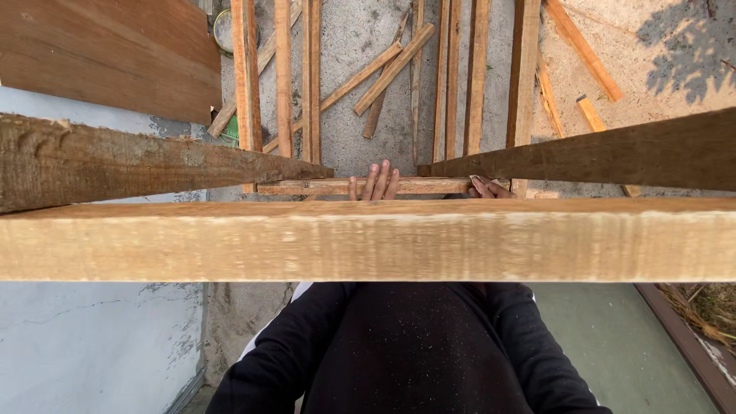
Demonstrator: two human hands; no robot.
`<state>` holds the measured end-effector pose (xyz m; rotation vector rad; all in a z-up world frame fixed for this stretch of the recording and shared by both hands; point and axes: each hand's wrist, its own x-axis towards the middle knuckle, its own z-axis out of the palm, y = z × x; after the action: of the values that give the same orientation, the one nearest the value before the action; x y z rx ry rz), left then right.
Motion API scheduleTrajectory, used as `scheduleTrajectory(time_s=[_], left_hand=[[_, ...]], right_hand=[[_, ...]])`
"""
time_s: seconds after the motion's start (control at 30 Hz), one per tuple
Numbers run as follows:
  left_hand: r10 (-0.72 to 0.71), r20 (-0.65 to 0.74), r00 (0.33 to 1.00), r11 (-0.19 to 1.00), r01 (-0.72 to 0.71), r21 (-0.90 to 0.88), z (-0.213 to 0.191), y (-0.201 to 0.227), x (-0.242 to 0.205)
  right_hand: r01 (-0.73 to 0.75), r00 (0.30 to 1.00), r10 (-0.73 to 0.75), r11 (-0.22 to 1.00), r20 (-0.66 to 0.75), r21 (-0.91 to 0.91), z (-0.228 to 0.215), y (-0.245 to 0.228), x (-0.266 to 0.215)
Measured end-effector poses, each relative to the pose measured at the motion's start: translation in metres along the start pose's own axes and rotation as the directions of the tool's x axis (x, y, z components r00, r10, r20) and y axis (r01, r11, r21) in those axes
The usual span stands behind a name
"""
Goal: The person sands the surfaces and edges of a wooden frame structure using a piece of sandpaper held by hand.
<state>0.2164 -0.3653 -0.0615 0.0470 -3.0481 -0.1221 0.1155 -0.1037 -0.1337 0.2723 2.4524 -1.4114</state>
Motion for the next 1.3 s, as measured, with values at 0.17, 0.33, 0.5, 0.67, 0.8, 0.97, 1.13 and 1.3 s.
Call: scheduleTrajectory(time_s=[0.17, 0.33, 0.5, 0.67, 0.8, 0.97, 1.13, 1.3], left_hand=[[0.157, -0.172, 0.972, 0.971, -0.120, 0.206, 0.013, -0.019, 0.000], [0.141, -0.164, 0.976, 0.988, -0.127, 0.093, 0.020, -0.023, -0.006], [0.167, -0.181, 0.969, 0.985, -0.158, 0.064, 0.027, -0.025, -0.004], [0.232, -0.109, 0.967, 0.959, -0.246, -0.138, 0.025, -0.035, -0.003], [0.169, 0.078, 0.982, 0.890, -0.118, -0.440, -0.004, -0.036, 0.000], [0.058, 0.199, 0.978, 0.902, 0.034, -0.431, -0.038, -0.042, 0.012], [0.033, 0.230, 0.973, 0.905, 0.068, -0.421, -0.043, -0.044, 0.015], [0.045, 0.314, 0.948, 0.919, 0.084, -0.385, -0.045, -0.045, 0.015]], right_hand=[[0.365, 0.915, -0.399, 0.765, 0.055, -0.531, 0.066, -0.044, -0.050], [0.117, 0.962, -0.190, 0.936, -0.197, -0.332, 0.050, -0.074, -0.045], [0.122, 0.929, -0.209, 0.952, -0.307, -0.280, 0.063, -0.094, -0.048], [-0.169, 0.986, 0.158, 0.917, -0.061, -0.363, 0.039, -0.111, -0.054], [0.340, 0.904, -0.428, 0.727, -0.007, -0.597, 0.006, -0.093, -0.039], [0.558, 0.816, -0.508, 0.562, 0.277, -0.611, 0.022, -0.094, -0.051], [0.433, 0.891, -0.428, 0.707, 0.149, -0.560, 0.037, -0.105, -0.056], [0.581, 0.814, -0.506, 0.700, 0.286, -0.415, 0.092, -0.132, -0.072]])
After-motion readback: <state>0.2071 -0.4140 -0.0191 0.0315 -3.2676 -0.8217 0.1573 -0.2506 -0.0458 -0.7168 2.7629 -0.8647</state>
